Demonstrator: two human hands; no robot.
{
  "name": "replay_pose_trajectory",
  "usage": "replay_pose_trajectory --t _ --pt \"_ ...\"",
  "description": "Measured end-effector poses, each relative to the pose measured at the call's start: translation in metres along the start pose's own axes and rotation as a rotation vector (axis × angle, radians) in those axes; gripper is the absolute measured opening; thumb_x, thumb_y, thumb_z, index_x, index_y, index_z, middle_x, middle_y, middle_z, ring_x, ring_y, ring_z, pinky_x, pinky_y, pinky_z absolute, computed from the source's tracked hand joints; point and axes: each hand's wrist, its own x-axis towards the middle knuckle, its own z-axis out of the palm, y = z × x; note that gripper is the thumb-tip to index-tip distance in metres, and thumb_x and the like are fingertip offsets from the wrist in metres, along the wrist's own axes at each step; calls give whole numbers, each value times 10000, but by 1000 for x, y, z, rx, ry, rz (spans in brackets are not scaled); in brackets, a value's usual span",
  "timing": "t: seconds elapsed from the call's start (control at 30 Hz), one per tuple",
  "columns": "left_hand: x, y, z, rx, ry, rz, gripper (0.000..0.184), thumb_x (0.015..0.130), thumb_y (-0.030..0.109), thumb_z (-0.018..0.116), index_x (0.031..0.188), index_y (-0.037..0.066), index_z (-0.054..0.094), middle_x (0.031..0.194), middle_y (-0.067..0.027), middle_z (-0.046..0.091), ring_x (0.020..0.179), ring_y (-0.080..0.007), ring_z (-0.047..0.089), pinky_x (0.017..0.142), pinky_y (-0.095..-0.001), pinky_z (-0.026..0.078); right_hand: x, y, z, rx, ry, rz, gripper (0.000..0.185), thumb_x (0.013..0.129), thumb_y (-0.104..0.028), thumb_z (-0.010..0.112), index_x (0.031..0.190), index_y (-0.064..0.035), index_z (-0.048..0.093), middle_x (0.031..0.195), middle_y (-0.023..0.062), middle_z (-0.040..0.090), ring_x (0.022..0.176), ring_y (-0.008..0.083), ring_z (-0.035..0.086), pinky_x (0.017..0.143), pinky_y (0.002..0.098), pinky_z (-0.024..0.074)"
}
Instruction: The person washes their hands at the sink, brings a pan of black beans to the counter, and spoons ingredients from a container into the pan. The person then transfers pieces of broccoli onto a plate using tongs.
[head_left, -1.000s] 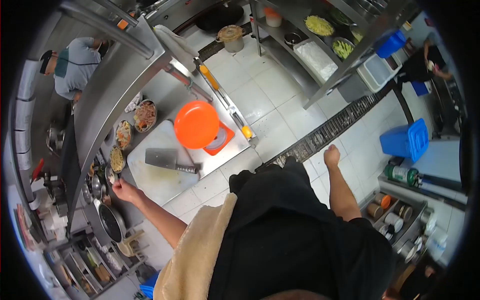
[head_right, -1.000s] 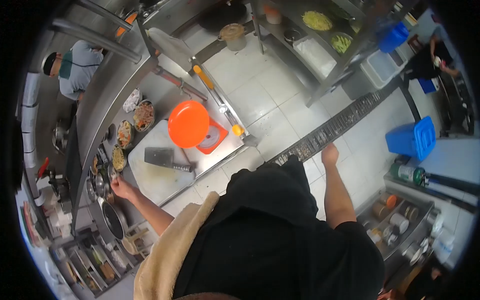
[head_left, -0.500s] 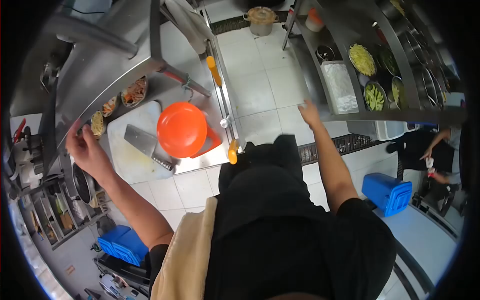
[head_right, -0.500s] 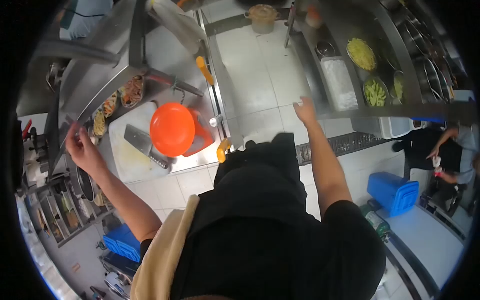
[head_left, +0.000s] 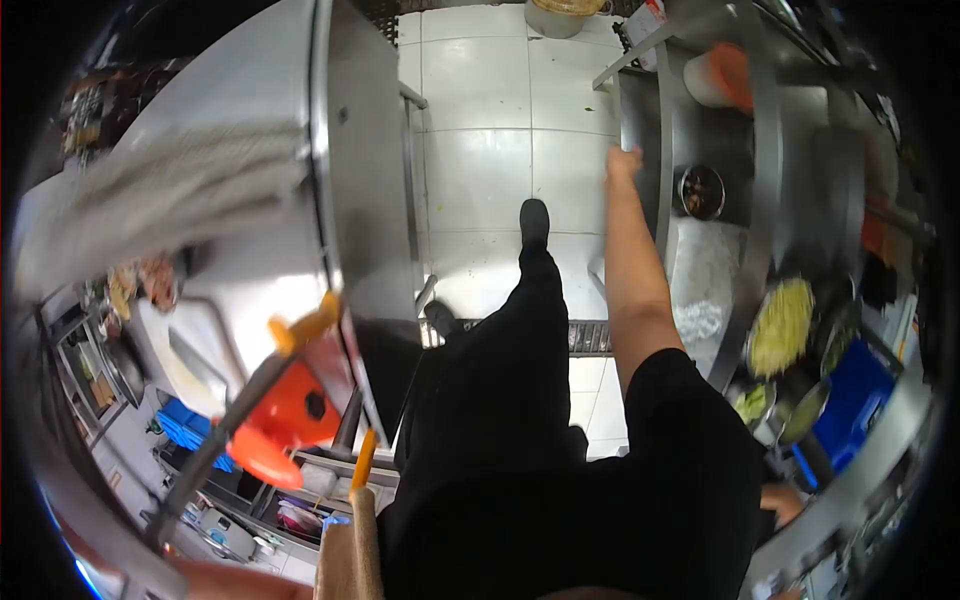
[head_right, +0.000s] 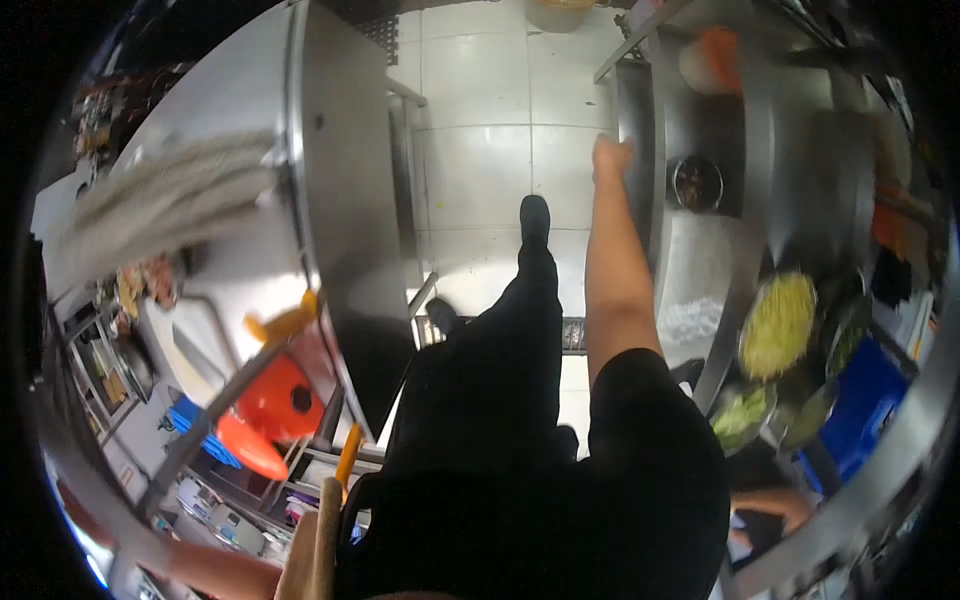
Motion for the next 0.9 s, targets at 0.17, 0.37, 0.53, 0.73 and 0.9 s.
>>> replay_pose_trajectory --t 0.17,0.37,0.53,0.73,0.9 --pt "-255 44 105 108 -684 -423 331 999 207 658 1288 45 669 1262 -143 667 1133 -228 649 982 -367 511 139 -11 31 134 203 -71 750 875 -174 652 1518 75 359 1595 265 366 1423 397 450 1171 458 382" --pt "-382 116 256 -63 -1217 -640 341 1001 207 647 1296 37 662 1289 -154 649 1156 -242 638 996 -375 507 208 35 54 162 257 -12 798 927 -91 561 1597 35 146 1686 236 164 1450 382 393 1173 456 383" --pt "-447 235 396 -400 -1433 -641 349 1002 208 638 1303 30 656 1312 -164 634 1176 -253 629 1008 -382 504 191 26 51 356 258 -31 772 993 -99 504 1638 -54 84 1700 214 152 1519 376 314 1241 453 308" --pt "-456 442 532 -912 -1437 -505 359 1005 208 626 1311 22 649 1339 -176 617 1199 -267 617 1023 -390 500 242 -19 37 307 492 -181 685 967 -126 545 1559 -57 207 1619 214 275 1354 367 448 1067 435 414" --pt "-437 434 550 -814 -1323 -423 368 1006 208 617 1318 15 643 1361 -186 602 1218 -279 608 1035 -397 497 304 -13 19 283 423 -184 588 959 -156 567 1474 -65 299 1560 211 336 1312 364 476 1046 443 425"
